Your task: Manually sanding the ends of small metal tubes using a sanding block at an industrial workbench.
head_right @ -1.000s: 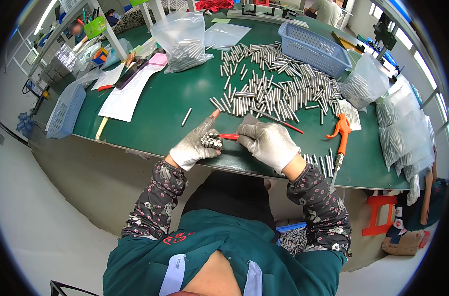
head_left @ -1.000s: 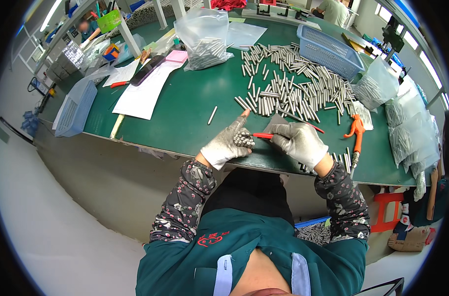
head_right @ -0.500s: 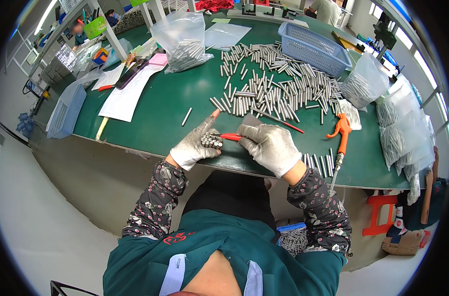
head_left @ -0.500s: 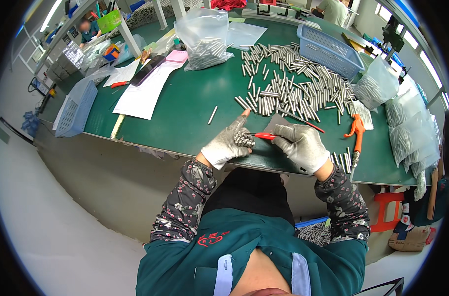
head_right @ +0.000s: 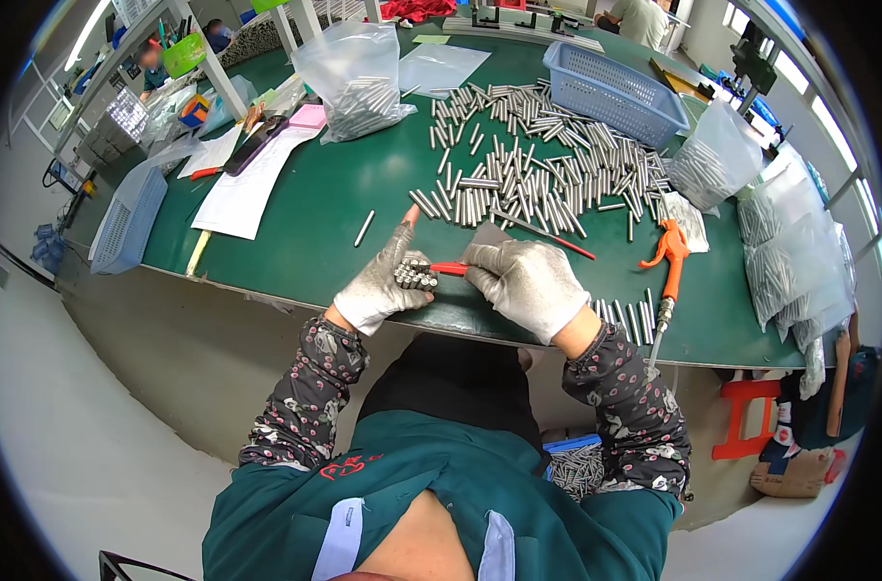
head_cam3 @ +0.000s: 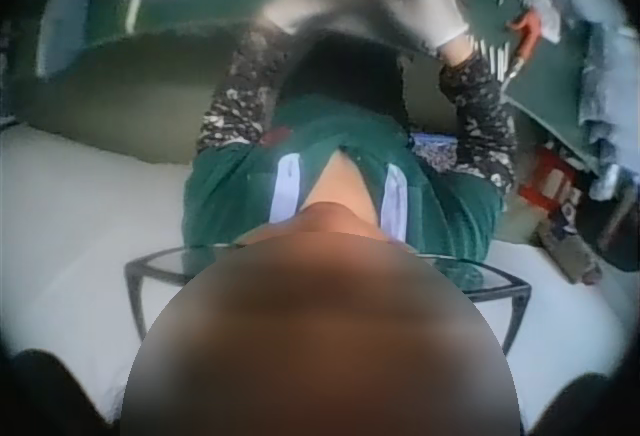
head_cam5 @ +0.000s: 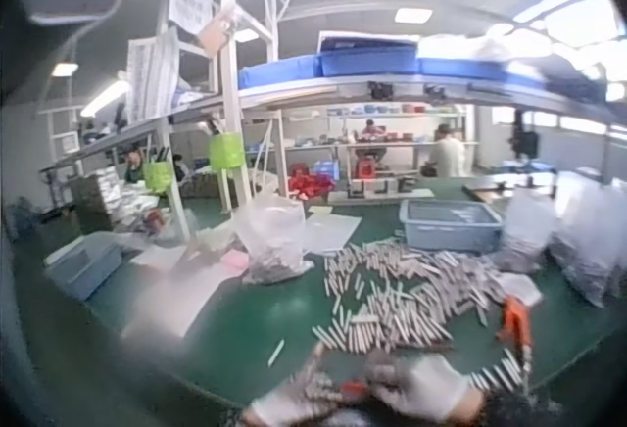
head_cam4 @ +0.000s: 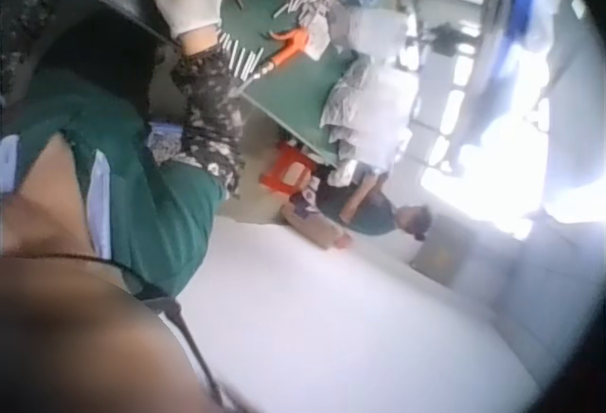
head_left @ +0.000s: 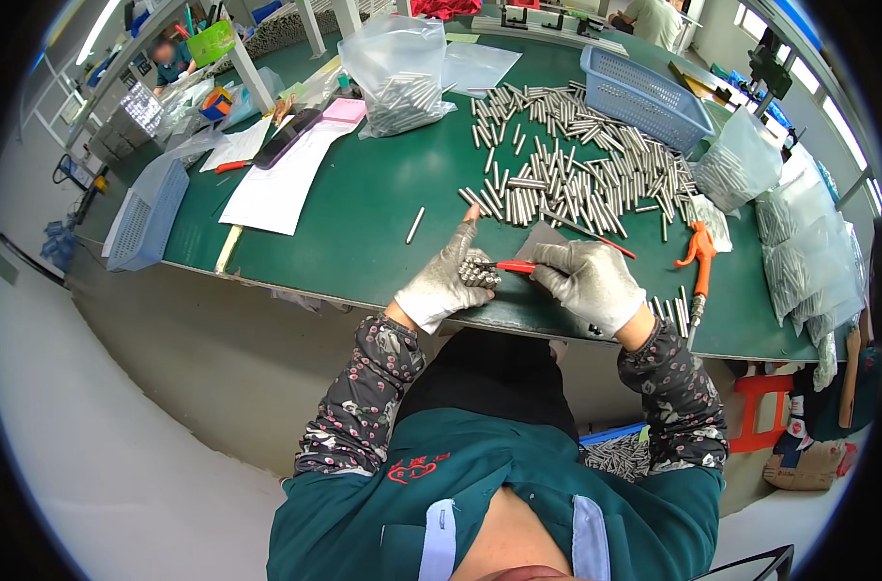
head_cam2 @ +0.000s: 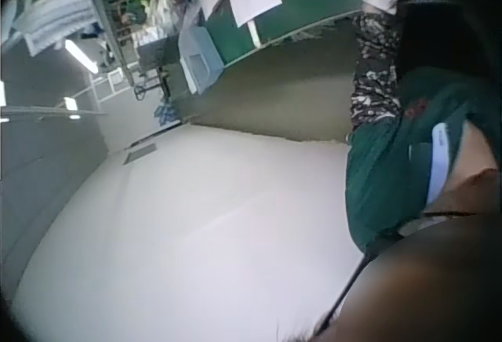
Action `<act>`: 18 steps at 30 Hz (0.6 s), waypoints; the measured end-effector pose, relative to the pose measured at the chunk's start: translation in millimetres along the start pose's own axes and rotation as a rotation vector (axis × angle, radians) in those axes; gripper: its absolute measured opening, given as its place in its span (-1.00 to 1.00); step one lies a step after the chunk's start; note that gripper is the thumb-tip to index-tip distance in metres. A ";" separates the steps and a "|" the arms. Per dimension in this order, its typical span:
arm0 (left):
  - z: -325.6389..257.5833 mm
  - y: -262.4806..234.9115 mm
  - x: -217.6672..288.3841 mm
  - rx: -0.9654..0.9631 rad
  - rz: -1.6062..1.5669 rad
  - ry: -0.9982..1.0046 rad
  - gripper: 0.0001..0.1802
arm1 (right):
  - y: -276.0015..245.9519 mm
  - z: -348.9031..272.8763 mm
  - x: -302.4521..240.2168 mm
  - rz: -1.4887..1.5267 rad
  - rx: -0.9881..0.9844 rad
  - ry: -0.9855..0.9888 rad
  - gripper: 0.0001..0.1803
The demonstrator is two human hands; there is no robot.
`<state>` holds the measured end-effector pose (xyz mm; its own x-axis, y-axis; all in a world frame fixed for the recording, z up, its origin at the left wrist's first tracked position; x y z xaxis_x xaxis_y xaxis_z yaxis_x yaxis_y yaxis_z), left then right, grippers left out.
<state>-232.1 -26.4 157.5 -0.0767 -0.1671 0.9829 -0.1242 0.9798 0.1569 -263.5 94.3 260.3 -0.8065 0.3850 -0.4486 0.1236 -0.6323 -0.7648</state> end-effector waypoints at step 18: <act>-0.6 3.9 7.9 -0.017 0.008 0.077 0.25 | -10.7 -0.1 -12.0 -0.093 0.044 -0.054 -0.87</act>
<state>-232.7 -23.8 165.9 -0.0017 -0.1513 0.9885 -0.1068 0.9829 0.1503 -255.0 96.6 273.8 -0.8432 0.4076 -0.3504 0.0222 -0.6250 -0.7803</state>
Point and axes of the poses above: each hand's wrist, its own z-axis towards the middle knuckle, its own y-axis out of the palm, x = y × z, the point moved 10 cm from there along z, towards the middle knuckle, and after that the axes turned 8 degrees about x, right-handed, at the moved point
